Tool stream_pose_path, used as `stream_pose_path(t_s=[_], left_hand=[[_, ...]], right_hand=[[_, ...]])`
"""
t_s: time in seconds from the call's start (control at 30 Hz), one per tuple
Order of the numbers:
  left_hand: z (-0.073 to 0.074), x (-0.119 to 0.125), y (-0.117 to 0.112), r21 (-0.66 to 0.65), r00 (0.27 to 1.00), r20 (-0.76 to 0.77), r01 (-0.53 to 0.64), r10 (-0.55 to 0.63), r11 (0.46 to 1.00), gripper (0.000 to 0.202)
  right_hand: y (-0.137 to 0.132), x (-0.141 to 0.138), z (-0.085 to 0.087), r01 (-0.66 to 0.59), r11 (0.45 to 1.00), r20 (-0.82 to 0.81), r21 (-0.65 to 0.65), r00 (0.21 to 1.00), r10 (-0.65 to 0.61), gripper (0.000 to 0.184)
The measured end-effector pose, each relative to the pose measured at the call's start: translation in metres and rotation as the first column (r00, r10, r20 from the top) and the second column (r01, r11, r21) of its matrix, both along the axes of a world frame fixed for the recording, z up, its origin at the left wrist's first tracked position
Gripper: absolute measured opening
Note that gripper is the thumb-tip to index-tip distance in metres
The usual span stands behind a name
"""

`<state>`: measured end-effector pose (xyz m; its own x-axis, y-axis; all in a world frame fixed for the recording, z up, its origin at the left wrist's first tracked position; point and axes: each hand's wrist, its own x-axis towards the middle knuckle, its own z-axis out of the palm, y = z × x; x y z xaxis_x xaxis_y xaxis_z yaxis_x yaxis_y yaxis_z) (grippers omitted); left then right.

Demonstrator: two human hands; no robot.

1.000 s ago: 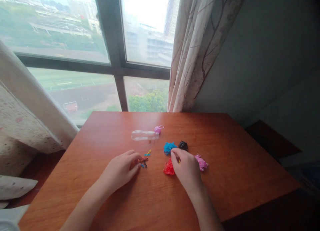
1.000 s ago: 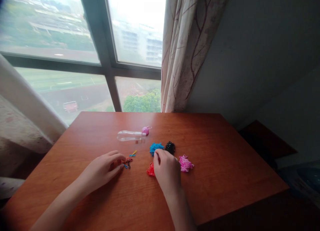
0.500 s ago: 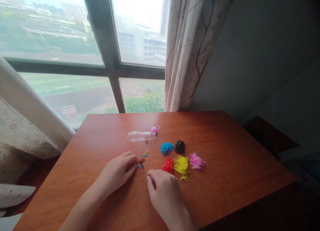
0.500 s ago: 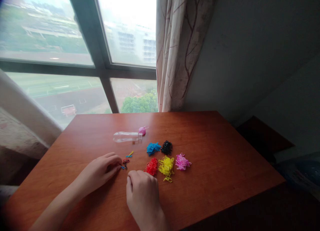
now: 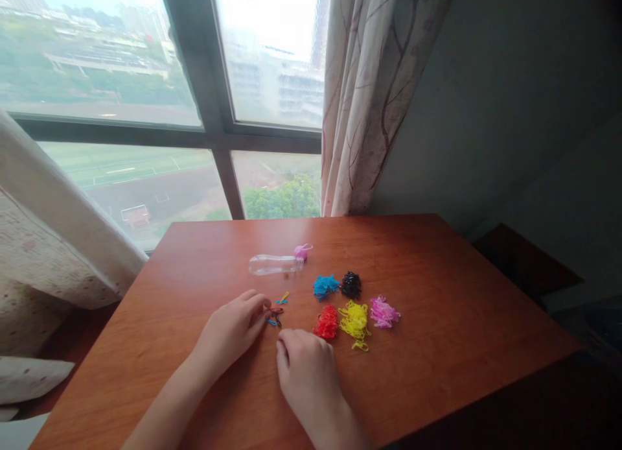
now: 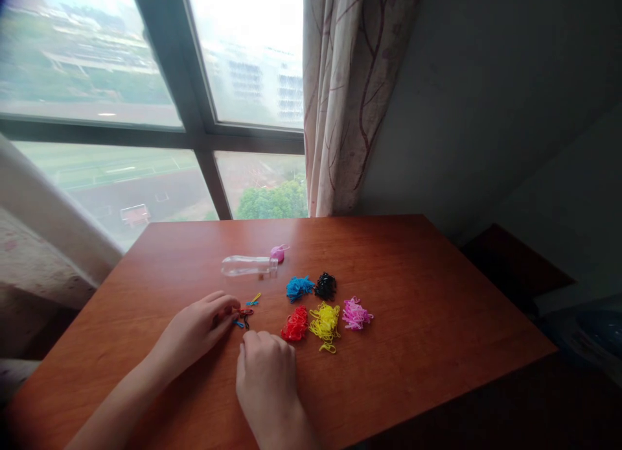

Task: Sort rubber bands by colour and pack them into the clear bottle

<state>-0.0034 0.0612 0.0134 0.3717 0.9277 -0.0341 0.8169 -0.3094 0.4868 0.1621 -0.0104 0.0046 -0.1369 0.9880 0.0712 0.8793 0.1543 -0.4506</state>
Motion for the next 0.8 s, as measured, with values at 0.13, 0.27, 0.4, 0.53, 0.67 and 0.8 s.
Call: stream_pose_path(t_s=[0.13, 0.27, 0.4, 0.53, 0.67, 0.8], left_hand=[[-0.0045, 0.0026, 0.0016, 0.003, 1.000, 0.020, 0.013, -0.013, 1.000, 0.022], [-0.0052, 0.0056, 0.0030, 0.016, 0.999, 0.030, 0.033, -0.033, 0.999, 0.022], [-0.0061, 0.0059, 0.0031, 0.023, 0.999, 0.022, 0.033, -0.033, 0.999, 0.023], [-0.0079, 0.0031, 0.0016, 0.074, 1.000, 0.006, 0.008, -0.009, 0.997, 0.019], [-0.0066, 0.0029, -0.0003, 0.160, 0.999, 0.000, -0.033, 0.034, 0.987, 0.022], [-0.0047, 0.0039, -0.0013, 0.166, 1.000, 0.020, -0.004, 0.000, 0.986, 0.023]], right_hand=[[-0.0031, 0.0002, -0.0004, -0.010, 1.000, -0.019, 0.009, 1.000, 0.010, 0.015], [-0.0041, -0.0004, -0.0002, -0.012, 1.000, -0.031, 0.020, 0.999, 0.012, 0.015], [-0.0044, 0.0000, -0.0011, -0.012, 0.999, -0.043, 0.044, 0.999, 0.014, 0.016], [-0.0053, 0.0013, -0.0011, -0.008, 0.998, -0.054, 0.063, 0.998, 0.011, 0.016], [-0.0047, 0.0024, -0.0012, -0.006, 0.998, -0.061, 0.068, 0.998, 0.010, 0.017], [-0.0020, 0.0034, -0.0006, 0.016, 0.998, -0.060, 0.055, 0.998, -0.012, 0.016]])
